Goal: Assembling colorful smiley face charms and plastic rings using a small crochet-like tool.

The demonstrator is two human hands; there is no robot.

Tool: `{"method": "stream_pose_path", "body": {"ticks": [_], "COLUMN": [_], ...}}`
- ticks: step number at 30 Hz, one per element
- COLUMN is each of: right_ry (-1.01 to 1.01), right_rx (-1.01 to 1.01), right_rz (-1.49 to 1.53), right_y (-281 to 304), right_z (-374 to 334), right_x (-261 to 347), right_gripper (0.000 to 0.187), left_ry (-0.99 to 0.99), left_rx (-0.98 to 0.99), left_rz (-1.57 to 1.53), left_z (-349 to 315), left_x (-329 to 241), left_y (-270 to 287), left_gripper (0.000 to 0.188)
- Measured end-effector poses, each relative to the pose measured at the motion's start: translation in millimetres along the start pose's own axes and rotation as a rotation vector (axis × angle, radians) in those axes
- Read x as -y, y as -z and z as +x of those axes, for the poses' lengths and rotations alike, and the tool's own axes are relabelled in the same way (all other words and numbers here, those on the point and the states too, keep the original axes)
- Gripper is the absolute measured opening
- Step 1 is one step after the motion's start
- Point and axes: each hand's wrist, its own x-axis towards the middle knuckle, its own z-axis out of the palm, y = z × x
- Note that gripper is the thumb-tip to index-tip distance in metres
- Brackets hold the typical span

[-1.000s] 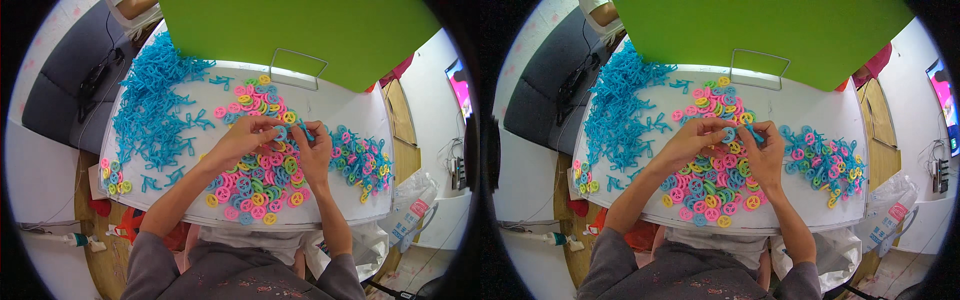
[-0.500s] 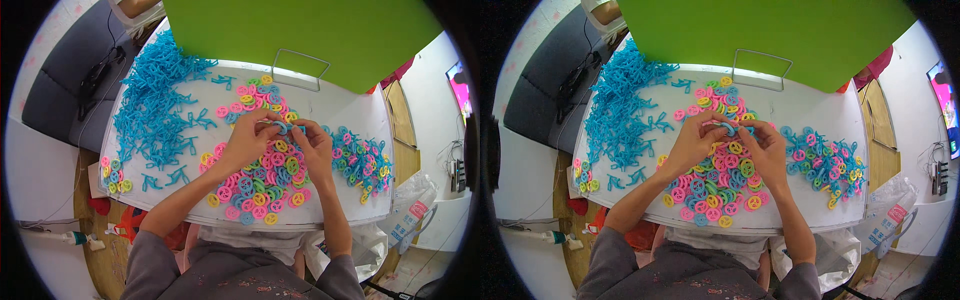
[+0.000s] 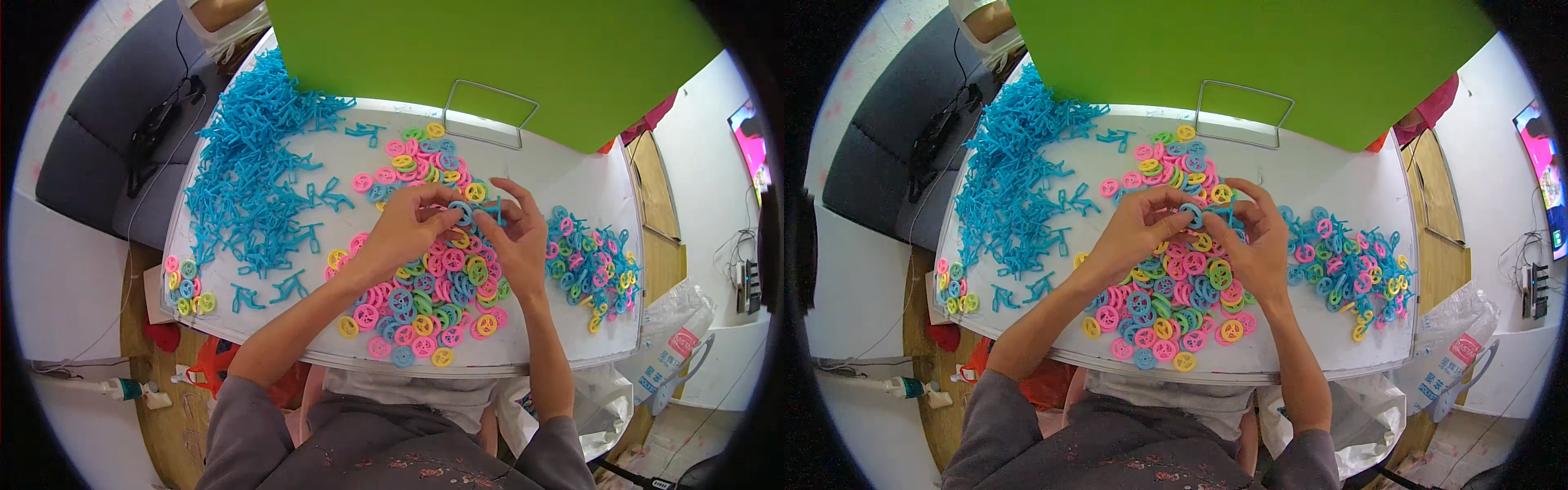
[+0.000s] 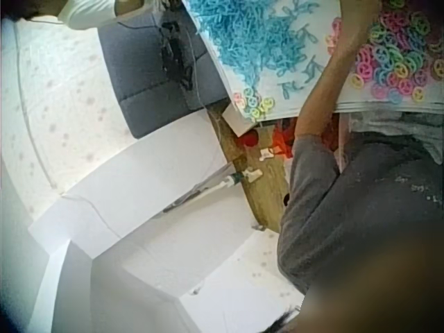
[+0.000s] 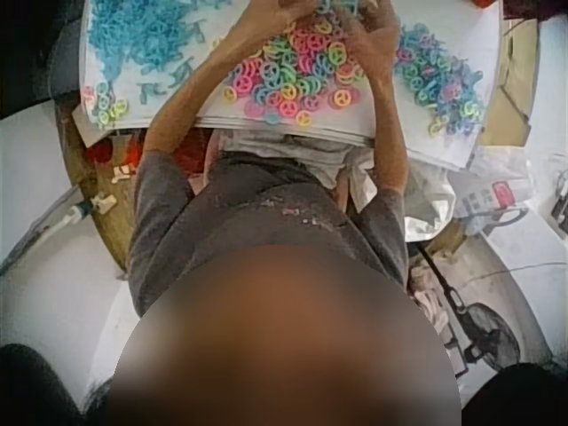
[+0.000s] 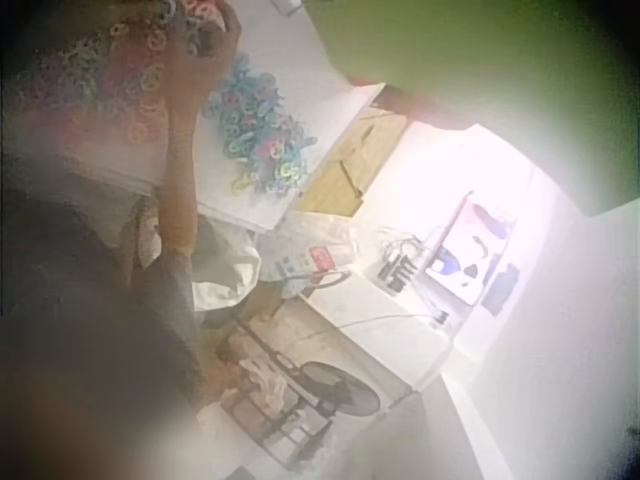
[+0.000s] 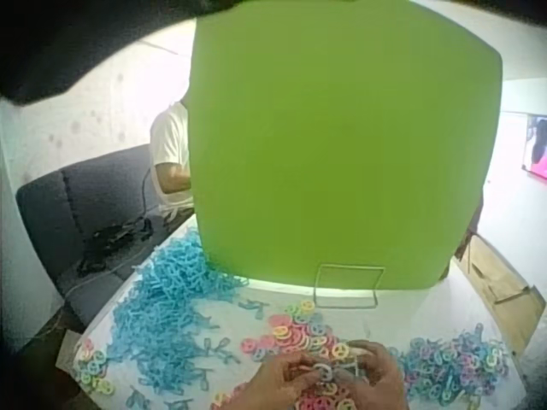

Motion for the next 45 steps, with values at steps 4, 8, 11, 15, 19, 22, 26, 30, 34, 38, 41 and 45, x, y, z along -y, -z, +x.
{"method": "stream_pose_path", "body": {"ticks": [4, 8, 11, 15, 19, 22, 26, 30, 34, 38, 41, 45], "right_ry": [-0.139, -0.09, -0.116, -0.149, -0.121, -0.102, -0.112, -0.155, -0.275, -0.397, -0.276, -0.1], "right_rx": [-0.07, -0.084, -0.084, -0.029, -0.041, -0.05, -0.061, -0.063, -0.077, -0.077, -0.133, -0.076], "right_rz": [0.064, -0.037, -0.045, -0.071, -0.113, -0.129, -0.104, -0.08, 0.026, 0.198, 0.126, 0.042], "right_y": [1, 2, 2, -5, -11, -11, -15, -16, -17, -11, -16, -10], "right_z": [1, 0, 0, -2, -6, -7, -8, -9, -6, -4, -6, -5], "right_x": [-3, -8, -9, -5, -5, -9, -12, -12, -6, -14, -5, -9], "right_gripper": [0.034, 0.022, 0.015, 0.016, 0.016, 0.015, 0.014, 0.014, 0.019, 0.025, 0.025, 0.024], "left_ry": [0.008, -0.029, -0.023, -0.042, -0.006, 0.016, 0.01, -0.052, -0.18, -0.27, -0.245, -0.173], "left_rx": [-0.038, -0.105, -0.081, -0.084, -0.075, -0.088, -0.129, -0.174, -0.226, -0.216, -0.213, -0.231], "left_rz": [-0.031, -0.006, 0.017, 0.025, 0.047, 0.088, 0.191, 0.318, 0.29, 0.243, 0.238, 0.234], "left_z": [0, 1, 2, 2, 2, 1, 2, -1, 0, 1, -1, -5], "left_x": [-1, -5, -2, 7, 6, 10, 16, 15, 25, 22, 11, 0], "left_y": [-4, -2, -1, 0, 0, 0, 1, -3, -2, -7, -11, -11], "left_gripper": [0.02, 0.02, 0.019, 0.017, 0.013, 0.01, 0.01, 0.012, 0.011, 0.008, 0.012, 0.016]}}
